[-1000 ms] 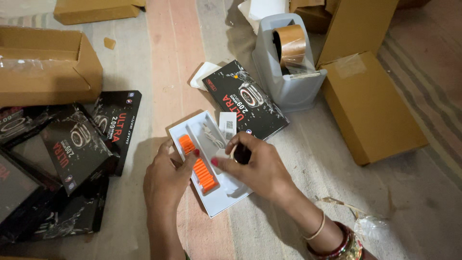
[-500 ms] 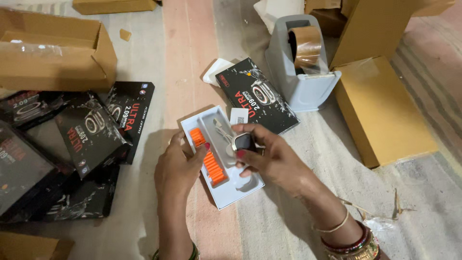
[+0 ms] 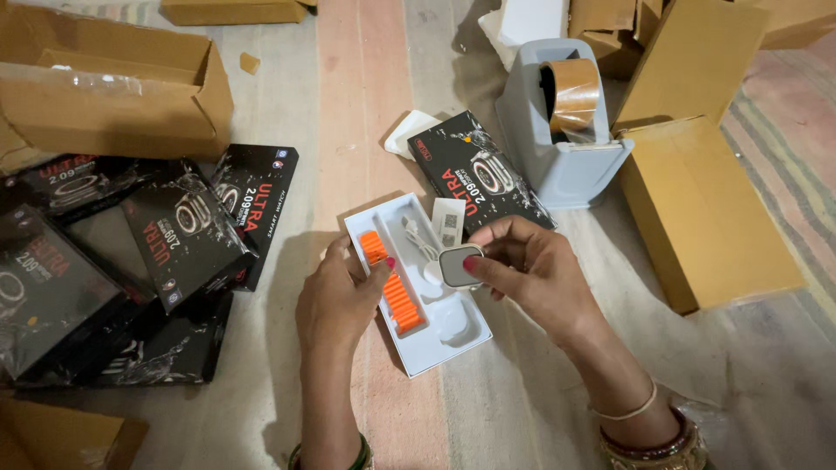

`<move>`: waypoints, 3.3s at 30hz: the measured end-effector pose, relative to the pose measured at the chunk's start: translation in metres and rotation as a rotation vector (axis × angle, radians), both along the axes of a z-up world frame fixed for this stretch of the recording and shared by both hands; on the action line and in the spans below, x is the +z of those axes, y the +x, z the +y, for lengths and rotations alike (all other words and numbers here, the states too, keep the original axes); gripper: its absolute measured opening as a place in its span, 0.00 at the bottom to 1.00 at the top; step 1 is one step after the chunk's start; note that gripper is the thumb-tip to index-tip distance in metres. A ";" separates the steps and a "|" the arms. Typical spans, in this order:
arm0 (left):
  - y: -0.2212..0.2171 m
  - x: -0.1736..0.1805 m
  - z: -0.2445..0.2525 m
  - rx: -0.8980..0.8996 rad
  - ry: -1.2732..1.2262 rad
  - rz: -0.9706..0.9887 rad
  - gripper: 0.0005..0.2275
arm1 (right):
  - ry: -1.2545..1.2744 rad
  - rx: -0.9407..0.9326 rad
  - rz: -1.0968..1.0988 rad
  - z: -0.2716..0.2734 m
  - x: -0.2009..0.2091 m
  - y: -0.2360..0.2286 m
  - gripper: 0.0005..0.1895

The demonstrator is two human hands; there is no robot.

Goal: The person unpacks a smartwatch and its accessories from a white tray, then places them into a black product box. The box is inserted into a brown shipping box, which is sealed with clear packing tape. The process is repeated for a second unit.

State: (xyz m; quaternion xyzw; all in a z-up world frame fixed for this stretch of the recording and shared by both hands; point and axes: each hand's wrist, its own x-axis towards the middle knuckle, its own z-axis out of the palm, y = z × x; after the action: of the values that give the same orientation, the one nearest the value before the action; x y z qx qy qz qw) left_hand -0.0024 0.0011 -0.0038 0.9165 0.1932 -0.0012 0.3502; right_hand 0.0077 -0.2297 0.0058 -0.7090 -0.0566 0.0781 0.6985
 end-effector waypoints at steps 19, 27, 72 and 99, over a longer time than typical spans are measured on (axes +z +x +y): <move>-0.003 0.015 -0.002 0.018 -0.100 0.074 0.28 | -0.414 0.034 0.011 0.004 0.016 -0.012 0.07; -0.003 0.017 -0.003 0.024 -0.079 0.111 0.29 | -0.600 0.150 0.193 0.018 0.035 -0.019 0.08; -0.007 0.013 0.018 0.069 0.074 0.062 0.22 | -0.685 -0.206 -0.370 0.040 -0.021 0.004 0.12; -0.003 0.016 -0.007 0.021 -0.472 0.120 0.32 | -0.980 -0.407 -0.657 0.016 -0.019 0.023 0.37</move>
State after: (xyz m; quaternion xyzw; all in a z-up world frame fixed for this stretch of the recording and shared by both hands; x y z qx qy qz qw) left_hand -0.0055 -0.0061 0.0121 0.8055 0.2178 -0.0973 0.5425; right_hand 0.0312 -0.2132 -0.0134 -0.9308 -0.0899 -0.2618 0.2389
